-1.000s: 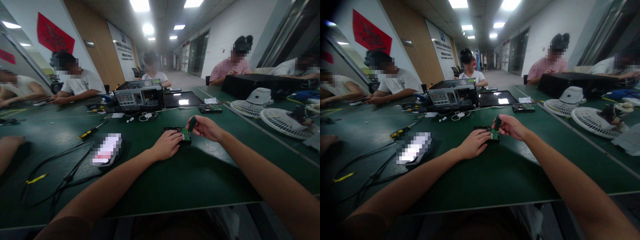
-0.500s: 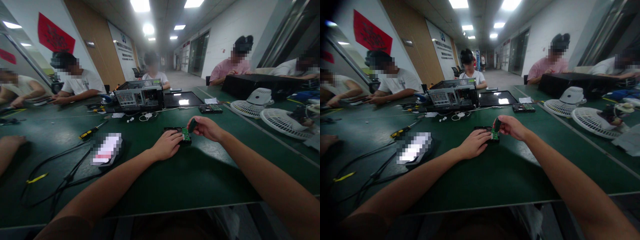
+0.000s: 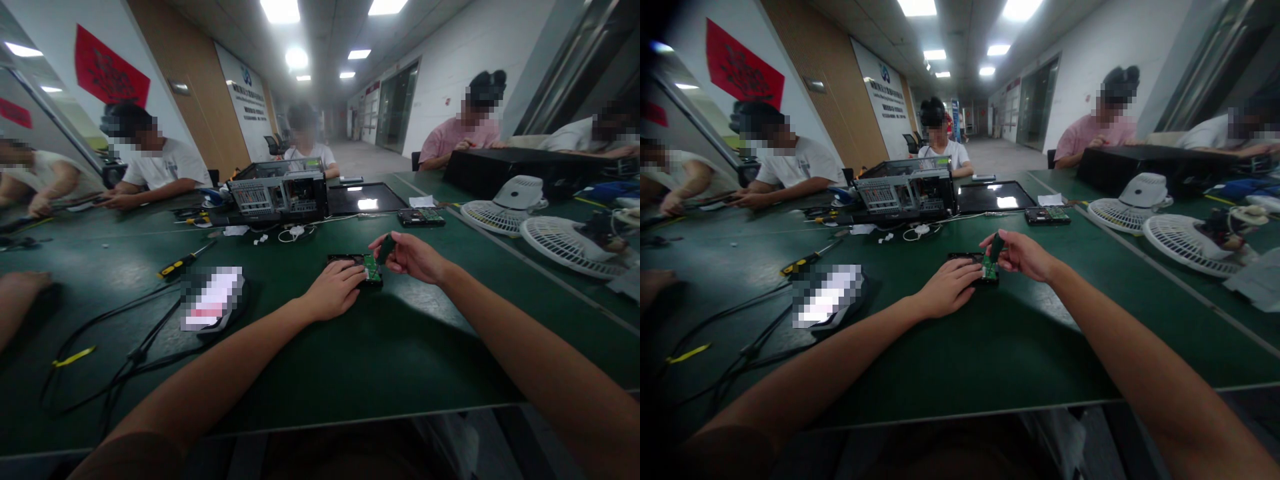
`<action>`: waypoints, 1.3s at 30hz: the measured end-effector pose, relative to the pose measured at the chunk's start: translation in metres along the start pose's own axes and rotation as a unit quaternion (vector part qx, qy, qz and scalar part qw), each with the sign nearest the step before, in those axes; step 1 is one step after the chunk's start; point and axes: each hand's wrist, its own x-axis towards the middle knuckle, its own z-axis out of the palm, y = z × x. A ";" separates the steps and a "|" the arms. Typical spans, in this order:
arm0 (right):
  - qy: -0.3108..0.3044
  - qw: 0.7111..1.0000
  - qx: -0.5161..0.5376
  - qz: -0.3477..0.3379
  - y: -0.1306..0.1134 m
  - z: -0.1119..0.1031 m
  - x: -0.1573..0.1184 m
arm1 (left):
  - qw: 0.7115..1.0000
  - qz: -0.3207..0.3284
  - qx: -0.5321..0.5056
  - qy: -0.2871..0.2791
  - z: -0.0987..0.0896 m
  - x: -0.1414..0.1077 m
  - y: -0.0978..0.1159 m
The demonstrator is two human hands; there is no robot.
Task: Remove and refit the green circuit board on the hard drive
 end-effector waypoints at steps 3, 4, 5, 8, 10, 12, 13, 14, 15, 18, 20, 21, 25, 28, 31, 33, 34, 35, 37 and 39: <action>-0.002 1.000 0.004 -0.009 0.001 -0.001 0.000 | 1.000 0.000 -0.004 0.000 -0.001 0.000 0.000; -0.003 1.000 0.004 -0.011 0.001 -0.001 0.000 | 1.000 0.000 -0.005 0.000 0.000 0.000 0.000; -0.003 1.000 0.001 -0.010 0.001 -0.002 0.001 | 1.000 0.000 -0.005 0.000 0.000 0.000 -0.001; 0.007 1.000 -0.017 -0.006 -0.001 -0.002 0.000 | 1.000 0.000 -0.007 0.001 0.001 0.000 -0.001; 0.023 0.999 -0.029 -0.011 -0.002 -0.001 0.000 | 1.000 0.000 -0.008 0.001 0.002 0.000 -0.001; 0.036 0.999 -0.033 -0.019 -0.003 0.000 0.000 | 1.000 0.000 -0.008 0.003 0.002 0.000 -0.001; 0.038 0.999 -0.033 -0.021 -0.003 0.001 0.000 | 1.000 0.000 -0.008 0.004 0.002 -0.001 -0.001; 0.037 0.999 -0.031 -0.023 -0.003 0.001 0.000 | 1.000 0.001 -0.007 0.006 0.002 -0.001 -0.001; 0.035 0.999 -0.029 -0.023 -0.002 0.001 0.000 | 1.000 0.002 -0.007 0.006 0.003 0.000 -0.001; 0.029 0.999 -0.026 -0.020 -0.001 0.000 0.000 | 1.000 0.003 -0.006 0.009 0.003 0.000 -0.002; 0.025 0.999 -0.030 -0.020 -0.001 0.000 0.000 | 1.000 0.003 -0.006 0.012 0.004 0.000 -0.002; 0.023 0.999 -0.034 -0.020 -0.002 0.001 -0.001 | 1.000 0.004 -0.006 0.013 0.004 -0.001 -0.002; 0.030 0.999 -0.034 -0.026 -0.003 0.002 -0.001 | 1.000 0.007 -0.003 0.012 0.006 -0.001 -0.004; 0.035 0.999 -0.015 -0.024 -0.002 0.002 -0.001 | 1.000 0.003 -0.001 0.009 0.006 -0.001 -0.004; 0.029 0.999 -0.002 -0.014 -0.002 0.000 -0.001 | 1.000 0.001 -0.001 0.004 0.004 -0.001 -0.003; 0.030 0.999 0.001 -0.011 -0.003 -0.001 0.000 | 1.000 0.001 -0.003 0.002 0.002 0.000 -0.002; 0.032 0.999 0.000 -0.009 -0.003 -0.001 0.000 | 1.000 0.001 -0.004 0.001 0.001 0.000 -0.001; 0.035 0.999 -0.002 -0.007 -0.003 -0.001 0.000 | 1.000 0.000 -0.005 0.000 0.000 0.000 -0.001; 0.044 0.999 -0.009 -0.003 -0.003 0.000 0.000 | 1.000 -0.002 -0.004 -0.003 -0.001 0.000 0.000; 0.052 0.999 -0.016 -0.003 -0.002 0.000 0.000 | 1.000 -0.004 -0.002 -0.006 0.000 0.001 0.000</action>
